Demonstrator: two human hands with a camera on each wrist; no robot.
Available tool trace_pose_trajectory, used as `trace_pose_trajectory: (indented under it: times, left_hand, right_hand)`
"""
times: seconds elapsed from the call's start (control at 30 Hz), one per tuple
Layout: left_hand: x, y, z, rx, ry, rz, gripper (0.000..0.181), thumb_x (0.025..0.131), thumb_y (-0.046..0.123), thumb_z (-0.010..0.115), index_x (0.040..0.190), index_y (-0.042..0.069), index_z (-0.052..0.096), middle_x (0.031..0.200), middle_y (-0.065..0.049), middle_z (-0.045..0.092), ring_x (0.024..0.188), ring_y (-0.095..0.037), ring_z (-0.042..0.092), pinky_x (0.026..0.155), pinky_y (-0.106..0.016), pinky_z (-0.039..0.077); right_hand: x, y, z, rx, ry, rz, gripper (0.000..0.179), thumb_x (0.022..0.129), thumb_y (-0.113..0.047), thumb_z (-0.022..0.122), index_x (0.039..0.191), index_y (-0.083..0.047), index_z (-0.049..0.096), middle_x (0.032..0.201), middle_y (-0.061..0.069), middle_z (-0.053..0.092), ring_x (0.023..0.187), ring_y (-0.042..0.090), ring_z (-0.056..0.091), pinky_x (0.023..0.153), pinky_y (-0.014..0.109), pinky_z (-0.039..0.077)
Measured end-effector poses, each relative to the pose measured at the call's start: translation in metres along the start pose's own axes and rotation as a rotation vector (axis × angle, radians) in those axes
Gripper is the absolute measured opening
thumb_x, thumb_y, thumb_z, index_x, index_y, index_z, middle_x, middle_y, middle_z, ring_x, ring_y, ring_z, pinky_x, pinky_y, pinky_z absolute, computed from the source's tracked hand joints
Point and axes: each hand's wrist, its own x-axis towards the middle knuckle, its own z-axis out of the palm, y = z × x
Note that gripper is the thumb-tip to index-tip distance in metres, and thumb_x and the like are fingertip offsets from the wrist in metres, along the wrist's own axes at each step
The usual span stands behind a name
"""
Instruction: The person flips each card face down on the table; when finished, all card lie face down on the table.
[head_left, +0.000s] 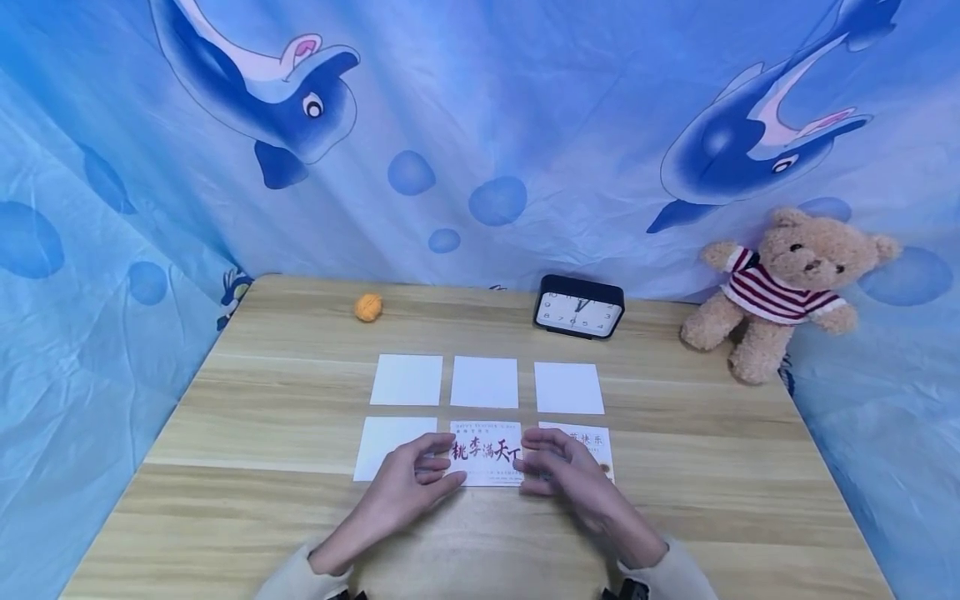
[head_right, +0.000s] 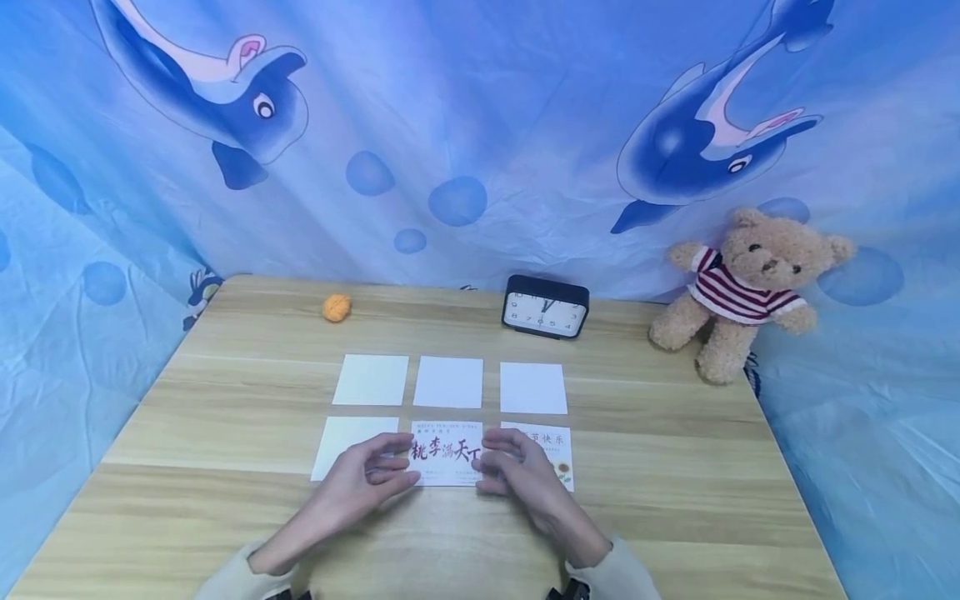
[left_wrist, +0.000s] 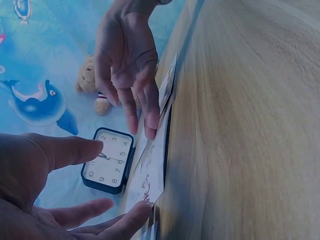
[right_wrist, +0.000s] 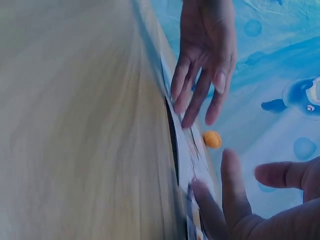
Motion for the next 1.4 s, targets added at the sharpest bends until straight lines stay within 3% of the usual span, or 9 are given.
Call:
trace_pose_trajectory:
  times: [0.23,0.43,0.67,1.0,1.4]
  left_hand:
    - [-0.002,0.002,0.002,0.014,-0.035,0.014,0.059,0.088,0.023,0.084,0.137,-0.001,0.062,0.138,-0.027,0.065,0.109,-0.035,0.074,0.087,-0.029,0.064]
    - [-0.003,0.005,0.004,0.058,-0.033,0.025,0.062,0.088,0.027,0.084,0.139,0.001,0.061,0.139,-0.027,0.065,0.111,-0.036,0.073,0.088,-0.031,0.064]
    - [-0.006,0.006,0.002,0.077,-0.020,0.012,0.064,0.087,0.029,0.084,0.140,0.002,0.061,0.139,-0.025,0.066,0.113,-0.034,0.073,0.091,-0.035,0.064]
    - [-0.007,0.007,0.000,0.073,-0.019,-0.003,0.064,0.088,0.031,0.084,0.140,0.004,0.061,0.140,-0.023,0.066,0.112,-0.032,0.073,0.091,-0.035,0.064]
    - [-0.005,0.008,0.003,0.074,-0.021,0.009,0.064,0.087,0.030,0.085,0.140,0.003,0.062,0.136,-0.026,0.067,0.111,-0.034,0.073,0.089,-0.034,0.064]
  right_hand:
    - [-0.002,0.000,0.008,-0.046,-0.033,0.024,0.052,0.103,-0.016,0.063,0.146,0.006,0.044,0.143,0.028,0.061,0.116,0.023,0.070,0.088,0.039,0.066]
    - [-0.003,-0.003,0.014,-0.135,-0.042,-0.049,0.050,0.101,-0.013,0.065,0.143,0.007,0.047,0.143,0.029,0.060,0.121,0.030,0.068,0.085,0.041,0.066]
    - [-0.008,-0.005,0.008,-0.222,0.046,-0.113,0.048,0.099,-0.009,0.067,0.140,0.008,0.050,0.139,0.032,0.060,0.119,0.032,0.068,0.082,0.040,0.067]
    - [-0.011,-0.009,0.006,-0.256,0.116,-0.107,0.046,0.096,-0.008,0.070,0.138,0.004,0.055,0.136,0.028,0.064,0.109,0.028,0.072,0.078,0.039,0.067]
    - [-0.009,-0.007,0.009,-0.203,0.117,-0.081,0.047,0.096,-0.008,0.069,0.139,0.005,0.054,0.142,0.029,0.058,0.119,0.030,0.068,0.083,0.039,0.067]
